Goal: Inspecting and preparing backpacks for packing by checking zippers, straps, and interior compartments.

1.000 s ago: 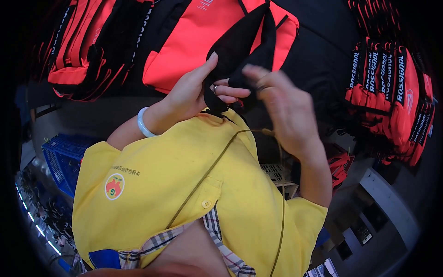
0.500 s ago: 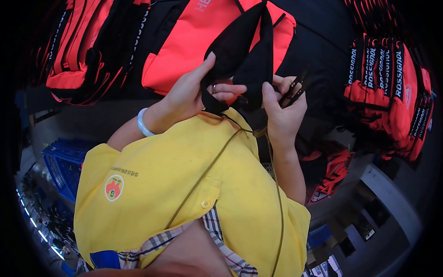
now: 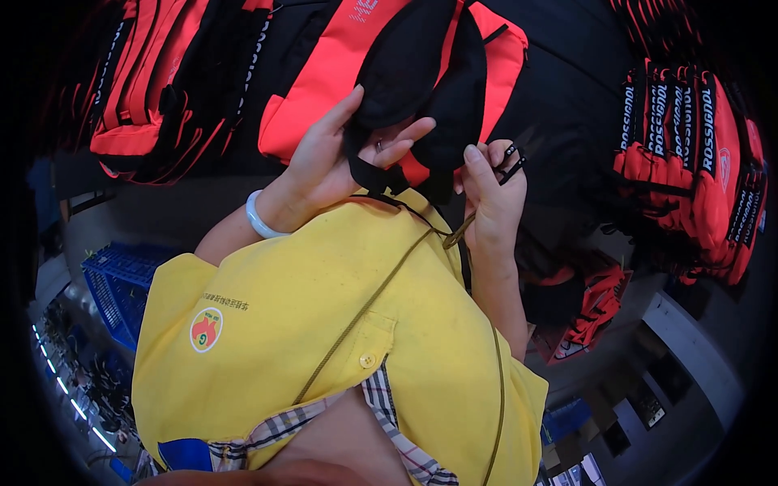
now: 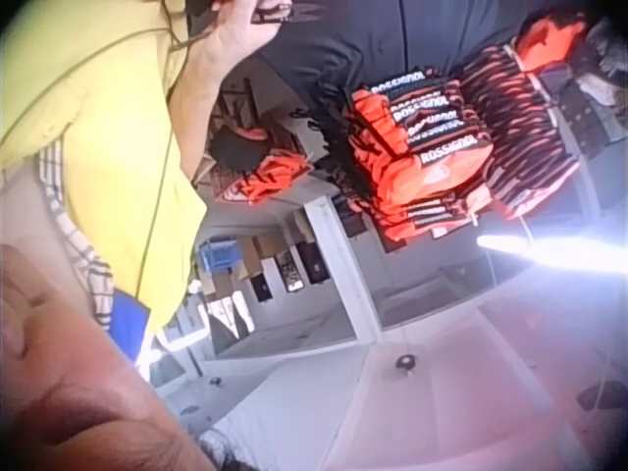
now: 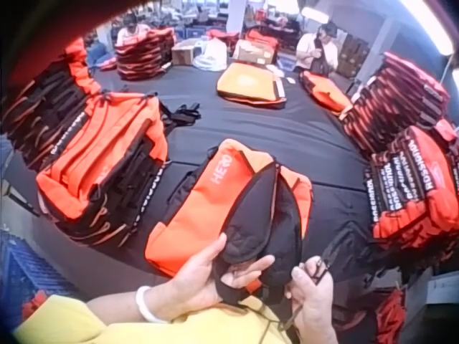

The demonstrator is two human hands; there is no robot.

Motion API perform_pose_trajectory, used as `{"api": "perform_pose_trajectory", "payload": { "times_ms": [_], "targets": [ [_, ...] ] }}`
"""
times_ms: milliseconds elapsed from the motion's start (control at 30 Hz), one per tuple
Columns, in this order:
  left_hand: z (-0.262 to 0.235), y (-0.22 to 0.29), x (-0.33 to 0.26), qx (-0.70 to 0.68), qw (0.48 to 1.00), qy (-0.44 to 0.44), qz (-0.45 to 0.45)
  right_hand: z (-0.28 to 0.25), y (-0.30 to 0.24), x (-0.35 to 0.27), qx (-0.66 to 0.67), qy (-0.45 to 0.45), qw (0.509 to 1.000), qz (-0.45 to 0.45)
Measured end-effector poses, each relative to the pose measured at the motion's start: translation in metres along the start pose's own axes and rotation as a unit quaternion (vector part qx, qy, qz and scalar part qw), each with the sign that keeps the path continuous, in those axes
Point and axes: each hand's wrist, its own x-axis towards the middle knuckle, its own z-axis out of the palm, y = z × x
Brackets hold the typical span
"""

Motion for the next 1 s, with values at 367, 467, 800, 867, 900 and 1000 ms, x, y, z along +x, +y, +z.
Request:
{"api": "perform_pose_trajectory", "payload": {
  "times_ms": [367, 467, 800, 867, 900, 1000],
  "targets": [
    [0.016, -0.009, 0.001, 0.069, 0.996, 0.026, 0.041, 0.034, -0.062, 0.006, -0.566, -0.049, 0.730, -0.380],
    [0.021, -0.010, 0.000, 0.103, 0.994, 0.011, 0.044, 0.049, -0.060, 0.020, -0.603, -0.107, 0.676, -0.409],
    [0.022, -0.010, 0.000, 0.108, 0.991, 0.037, 0.075, 0.057, -0.056, 0.032, -0.618, -0.081, 0.663, -0.415],
    [0.021, -0.010, 0.001, 0.130, 0.987, 0.035, 0.082, 0.058, -0.056, 0.033, -0.620, -0.085, 0.665, -0.408],
    [0.021, -0.010, 0.001, 0.130, 0.987, 0.035, 0.082, 0.059, -0.057, 0.033, -0.626, -0.090, 0.655, -0.414],
    [0.022, -0.011, 0.000, 0.158, 0.982, 0.045, 0.091, 0.061, -0.060, 0.033, -0.641, -0.098, 0.637, -0.417]
  ]
}}
